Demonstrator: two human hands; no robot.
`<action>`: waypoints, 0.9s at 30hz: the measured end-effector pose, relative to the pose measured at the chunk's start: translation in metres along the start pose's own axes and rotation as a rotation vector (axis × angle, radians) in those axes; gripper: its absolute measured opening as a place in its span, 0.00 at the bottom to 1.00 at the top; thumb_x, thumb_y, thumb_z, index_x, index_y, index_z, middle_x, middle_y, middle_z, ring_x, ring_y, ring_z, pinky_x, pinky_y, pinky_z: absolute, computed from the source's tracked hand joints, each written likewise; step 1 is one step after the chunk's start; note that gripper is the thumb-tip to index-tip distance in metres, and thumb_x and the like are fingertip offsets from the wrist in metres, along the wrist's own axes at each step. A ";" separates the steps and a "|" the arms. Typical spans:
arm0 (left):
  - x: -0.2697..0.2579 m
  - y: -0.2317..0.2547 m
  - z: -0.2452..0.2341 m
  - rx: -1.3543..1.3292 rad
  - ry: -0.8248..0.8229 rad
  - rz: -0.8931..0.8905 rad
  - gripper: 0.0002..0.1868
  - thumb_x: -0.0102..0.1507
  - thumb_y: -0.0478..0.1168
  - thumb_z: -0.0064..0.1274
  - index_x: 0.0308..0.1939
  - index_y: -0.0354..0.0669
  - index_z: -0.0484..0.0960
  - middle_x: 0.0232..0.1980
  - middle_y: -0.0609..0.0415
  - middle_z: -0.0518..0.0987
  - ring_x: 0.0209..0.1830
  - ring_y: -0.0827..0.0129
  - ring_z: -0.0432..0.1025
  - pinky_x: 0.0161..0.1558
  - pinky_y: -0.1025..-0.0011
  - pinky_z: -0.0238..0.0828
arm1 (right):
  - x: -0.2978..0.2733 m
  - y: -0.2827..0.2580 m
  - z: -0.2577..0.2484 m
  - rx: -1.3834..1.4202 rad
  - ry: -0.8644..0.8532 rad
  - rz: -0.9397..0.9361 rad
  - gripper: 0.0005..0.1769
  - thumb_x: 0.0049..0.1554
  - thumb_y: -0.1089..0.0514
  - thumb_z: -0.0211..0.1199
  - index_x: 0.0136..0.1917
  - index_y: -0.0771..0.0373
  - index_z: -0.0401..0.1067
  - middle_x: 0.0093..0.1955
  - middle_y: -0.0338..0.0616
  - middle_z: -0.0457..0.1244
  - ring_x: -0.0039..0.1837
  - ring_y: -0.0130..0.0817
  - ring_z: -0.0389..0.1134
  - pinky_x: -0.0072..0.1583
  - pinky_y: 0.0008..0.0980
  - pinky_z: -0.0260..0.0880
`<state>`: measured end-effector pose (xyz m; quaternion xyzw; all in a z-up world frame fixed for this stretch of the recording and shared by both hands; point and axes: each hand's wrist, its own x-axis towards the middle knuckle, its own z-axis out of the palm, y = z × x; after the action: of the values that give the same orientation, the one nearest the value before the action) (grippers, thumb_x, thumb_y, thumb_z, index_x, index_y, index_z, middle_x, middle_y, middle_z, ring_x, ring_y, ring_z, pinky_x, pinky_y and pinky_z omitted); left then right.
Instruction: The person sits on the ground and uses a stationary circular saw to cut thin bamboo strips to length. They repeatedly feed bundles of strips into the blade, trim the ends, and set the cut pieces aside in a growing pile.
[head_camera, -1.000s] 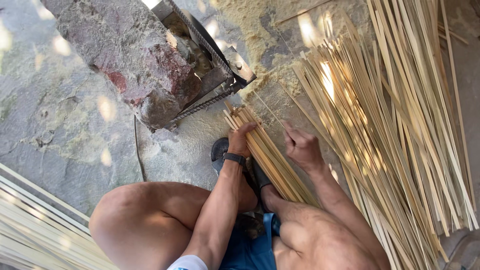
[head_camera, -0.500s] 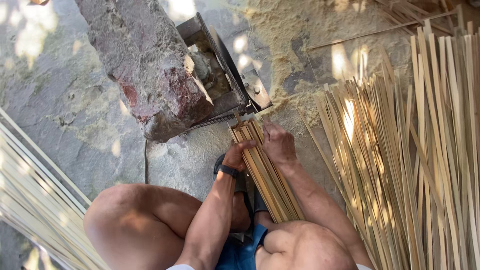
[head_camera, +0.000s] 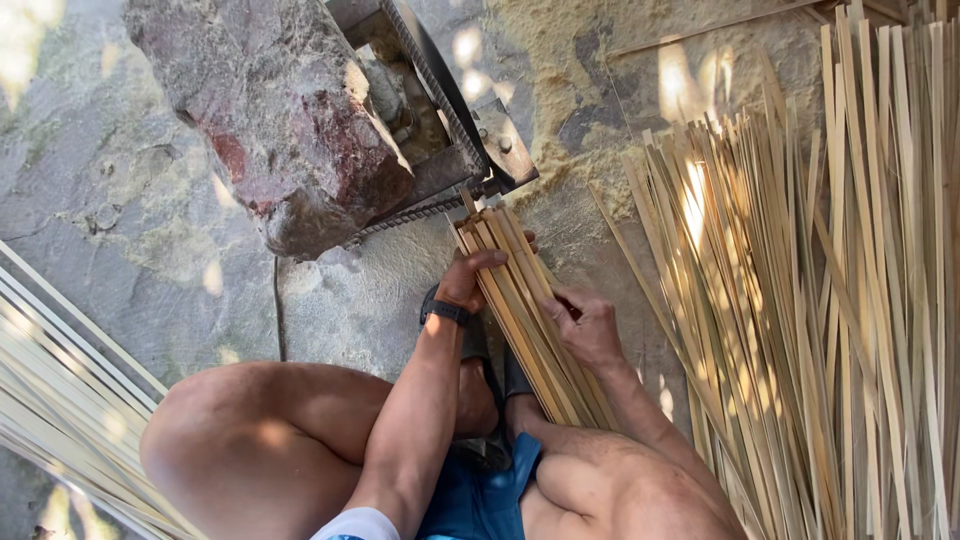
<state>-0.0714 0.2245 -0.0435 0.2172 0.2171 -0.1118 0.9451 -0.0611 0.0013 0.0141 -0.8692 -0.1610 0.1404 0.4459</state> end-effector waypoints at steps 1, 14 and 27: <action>-0.003 0.004 0.004 -0.004 -0.061 0.017 0.29 0.52 0.34 0.60 0.58 0.34 0.78 0.55 0.44 0.84 0.55 0.57 0.80 0.59 0.59 0.79 | -0.002 -0.002 0.003 0.091 0.052 0.034 0.14 0.57 0.56 0.71 0.55 0.64 0.80 0.48 0.50 0.73 0.47 0.37 0.76 0.48 0.36 0.76; 0.007 -0.009 -0.015 0.159 0.167 0.052 0.24 0.53 0.34 0.68 0.49 0.22 0.80 0.44 0.35 0.84 0.42 0.48 0.81 0.46 0.49 0.84 | -0.007 -0.011 -0.003 0.313 -0.092 0.283 0.11 0.54 0.55 0.71 0.50 0.60 0.81 0.43 0.42 0.74 0.44 0.27 0.75 0.46 0.26 0.78; -0.005 -0.007 0.001 0.073 0.116 0.161 0.24 0.52 0.32 0.65 0.52 0.34 0.79 0.42 0.46 0.83 0.41 0.57 0.80 0.48 0.56 0.84 | -0.016 0.009 -0.006 0.382 0.016 0.276 0.08 0.58 0.58 0.71 0.48 0.63 0.80 0.39 0.42 0.73 0.41 0.25 0.73 0.44 0.25 0.76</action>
<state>-0.0773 0.2190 -0.0433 0.2744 0.2491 -0.0306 0.9283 -0.0717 -0.0142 0.0111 -0.7839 -0.0074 0.2211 0.5802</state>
